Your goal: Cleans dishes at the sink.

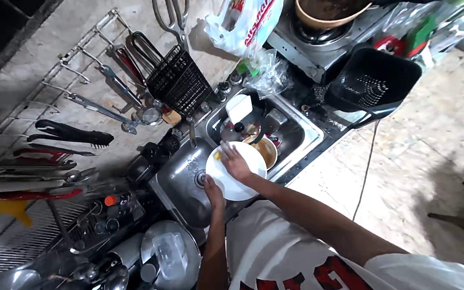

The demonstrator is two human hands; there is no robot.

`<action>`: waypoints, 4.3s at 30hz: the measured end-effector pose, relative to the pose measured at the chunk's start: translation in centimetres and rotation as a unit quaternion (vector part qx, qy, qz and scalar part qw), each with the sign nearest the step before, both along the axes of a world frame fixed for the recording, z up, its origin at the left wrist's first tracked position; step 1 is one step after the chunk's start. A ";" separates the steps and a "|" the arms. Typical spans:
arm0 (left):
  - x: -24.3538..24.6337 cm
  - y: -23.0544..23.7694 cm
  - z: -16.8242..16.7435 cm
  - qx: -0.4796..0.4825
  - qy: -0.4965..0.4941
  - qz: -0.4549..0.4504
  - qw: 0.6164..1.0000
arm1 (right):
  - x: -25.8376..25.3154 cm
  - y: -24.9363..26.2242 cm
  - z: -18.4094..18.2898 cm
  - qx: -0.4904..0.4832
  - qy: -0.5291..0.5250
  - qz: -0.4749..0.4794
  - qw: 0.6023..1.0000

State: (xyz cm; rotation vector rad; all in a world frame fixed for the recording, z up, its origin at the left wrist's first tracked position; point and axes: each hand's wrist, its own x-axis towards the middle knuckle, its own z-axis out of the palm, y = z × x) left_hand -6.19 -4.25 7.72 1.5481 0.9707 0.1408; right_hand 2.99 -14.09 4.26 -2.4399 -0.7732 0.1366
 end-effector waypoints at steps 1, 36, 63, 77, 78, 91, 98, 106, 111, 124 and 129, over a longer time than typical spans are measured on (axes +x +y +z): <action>0.1 -0.3 0.1 -0.001 -0.008 0.000 1.000 | -0.1 0.3 -0.4 0.000 0.008 -0.005 1.000; 0.4 4.8 -1.4 0.058 -0.002 0.115 0.992 | -5.4 -3.3 1.2 0.002 0.137 0.153 0.979; -2.3 10.8 1.2 -0.008 0.043 -0.116 0.992 | 6.1 -2.1 1.9 0.231 0.621 -0.064 0.746; -4.6 4.2 -3.9 -0.015 -0.053 0.198 0.979 | -1.2 -0.8 0.7 0.272 0.600 -0.168 0.733; -4.5 5.8 -3.7 -0.017 -0.050 0.159 0.986 | -0.1 -1.4 1.2 0.223 0.577 -0.143 0.773; -3.1 8.0 -3.6 0.070 -0.004 0.147 0.987 | -3.6 0.7 -0.2 0.351 0.618 -0.247 0.659; -4.2 4.5 -5.3 0.001 -0.008 0.255 0.967 | -5.5 2.0 1.5 0.297 0.602 -0.300 0.677; -5.5 4.4 -2.6 -0.156 0.103 0.121 0.975 | -3.2 2.0 4.9 0.481 0.627 -0.249 0.560; -4.3 4.8 -2.6 -0.063 0.100 0.122 0.986 | -6.9 2.3 5.2 0.447 0.712 -0.217 0.496; -7.2 8.2 -3.3 -0.004 -0.025 0.118 0.993 | 0.2 1.9 2.5 0.007 0.318 -0.188 0.929; -7.0 7.1 -2.6 0.009 -0.050 0.111 0.993 | -1.2 4.2 0.2 -0.102 0.165 0.013 0.981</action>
